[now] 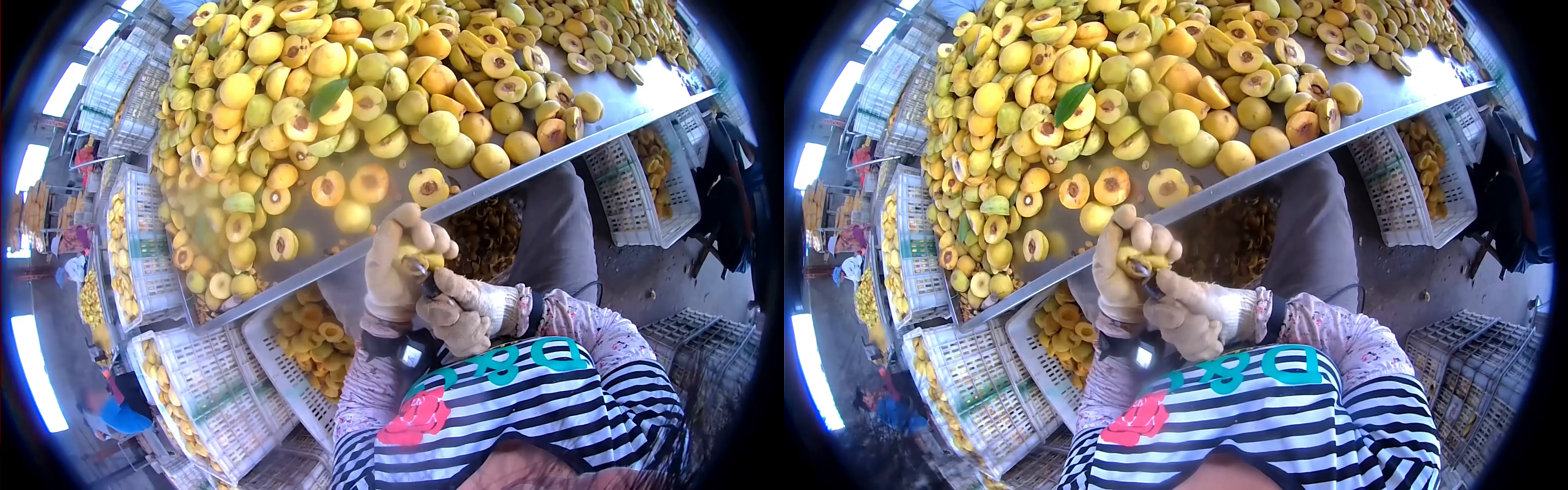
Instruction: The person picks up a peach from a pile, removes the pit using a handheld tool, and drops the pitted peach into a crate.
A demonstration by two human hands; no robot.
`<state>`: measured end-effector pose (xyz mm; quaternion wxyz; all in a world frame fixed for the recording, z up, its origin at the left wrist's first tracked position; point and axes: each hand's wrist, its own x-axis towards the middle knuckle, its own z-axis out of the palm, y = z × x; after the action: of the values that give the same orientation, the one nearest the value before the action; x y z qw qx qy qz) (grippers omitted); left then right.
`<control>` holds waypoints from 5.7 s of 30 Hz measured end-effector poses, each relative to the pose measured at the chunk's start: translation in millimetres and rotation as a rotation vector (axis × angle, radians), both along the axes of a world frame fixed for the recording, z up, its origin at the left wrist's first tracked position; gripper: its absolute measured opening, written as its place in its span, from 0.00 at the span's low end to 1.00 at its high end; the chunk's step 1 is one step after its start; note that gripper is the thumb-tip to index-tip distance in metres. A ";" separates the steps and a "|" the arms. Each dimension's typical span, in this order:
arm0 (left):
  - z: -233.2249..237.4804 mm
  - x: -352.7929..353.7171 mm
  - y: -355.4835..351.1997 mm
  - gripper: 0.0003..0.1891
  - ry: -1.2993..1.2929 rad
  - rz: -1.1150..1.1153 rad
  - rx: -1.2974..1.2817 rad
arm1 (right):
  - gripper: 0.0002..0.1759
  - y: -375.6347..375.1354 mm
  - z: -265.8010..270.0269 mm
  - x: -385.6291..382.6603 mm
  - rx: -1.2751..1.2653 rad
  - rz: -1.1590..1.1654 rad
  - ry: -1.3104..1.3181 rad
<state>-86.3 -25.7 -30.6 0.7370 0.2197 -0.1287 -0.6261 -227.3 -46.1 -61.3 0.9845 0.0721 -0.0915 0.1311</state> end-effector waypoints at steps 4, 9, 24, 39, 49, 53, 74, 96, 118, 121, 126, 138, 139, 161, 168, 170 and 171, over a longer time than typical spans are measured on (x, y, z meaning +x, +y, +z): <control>-16.5 10.4 -2.7 0.16 0.288 0.181 0.177 | 0.33 6.1 -6.2 -4.2 0.053 -0.070 -0.127; -0.9 37.5 56.5 0.15 -0.056 0.362 0.112 | 0.37 -11.1 12.9 -12.6 -0.746 -0.023 0.541; -19.8 209.7 55.1 0.25 -1.930 0.236 0.729 | 0.20 -15.0 38.1 -20.0 -1.815 -0.552 0.614; 4.5 63.2 72.5 0.07 -0.130 0.030 0.238 | 0.19 1.5 39.9 17.3 -1.480 -0.574 0.678; -6.8 -21.2 35.6 0.08 -0.618 0.245 0.233 | 0.25 -22.6 52.4 -7.4 -2.204 -0.754 0.798; -22.4 -34.3 25.8 0.10 -0.776 0.362 0.107 | 0.22 -23.3 62.6 -14.3 -2.206 -0.656 0.786; 6.6 -35.5 7.8 0.16 -0.198 0.372 0.230 | 0.23 5.5 30.7 -26.7 -1.264 -0.469 0.759; -0.5 -2.3 2.7 0.17 -0.422 -0.079 0.119 | 0.30 -12.3 16.5 -32.7 -0.718 -0.090 0.354; -3.6 -27.4 -6.7 0.20 -0.358 0.127 0.248 | 0.27 -18.2 14.2 -61.1 -0.285 -0.398 0.477; 18.8 22.4 52.1 0.13 -1.021 0.242 0.312 | 0.26 -20.4 7.7 -56.1 -0.417 -0.369 0.676; 48.5 94.7 64.0 0.17 -2.365 0.392 0.385 | 0.27 -16.1 14.3 -43.1 -0.476 -0.347 0.673; 19.3 104.6 -6.7 0.26 -0.943 -0.117 0.246 | 0.24 -13.9 34.0 -47.5 -0.919 -0.314 0.662; 15.1 97.7 5.7 0.28 -0.640 -0.114 0.112 | 0.22 -14.3 35.3 -42.5 -0.978 -0.289 0.622; 28.7 5.1 31.3 0.18 -0.859 0.209 0.343 | 0.25 -11.1 8.0 5.6 -1.607 -0.304 0.452; 20.5 6.3 29.3 0.18 -0.571 0.077 0.135 | 0.25 -16.4 11.2 -10.3 -1.355 -0.191 0.370; 10.1 -5.3 34.0 0.18 -0.398 0.228 0.003 | 0.25 -17.8 4.8 -13.5 -1.138 -0.066 0.349; 4.2 -4.7 37.8 0.21 -0.441 0.234 0.115 | 0.25 -14.5 1.8 -12.8 -1.127 -0.093 0.350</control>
<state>-91.0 12.1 -26.4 0.7448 0.4059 -0.2245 -0.4798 -240.1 -60.6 -59.5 0.8763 -0.4453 0.1527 0.1025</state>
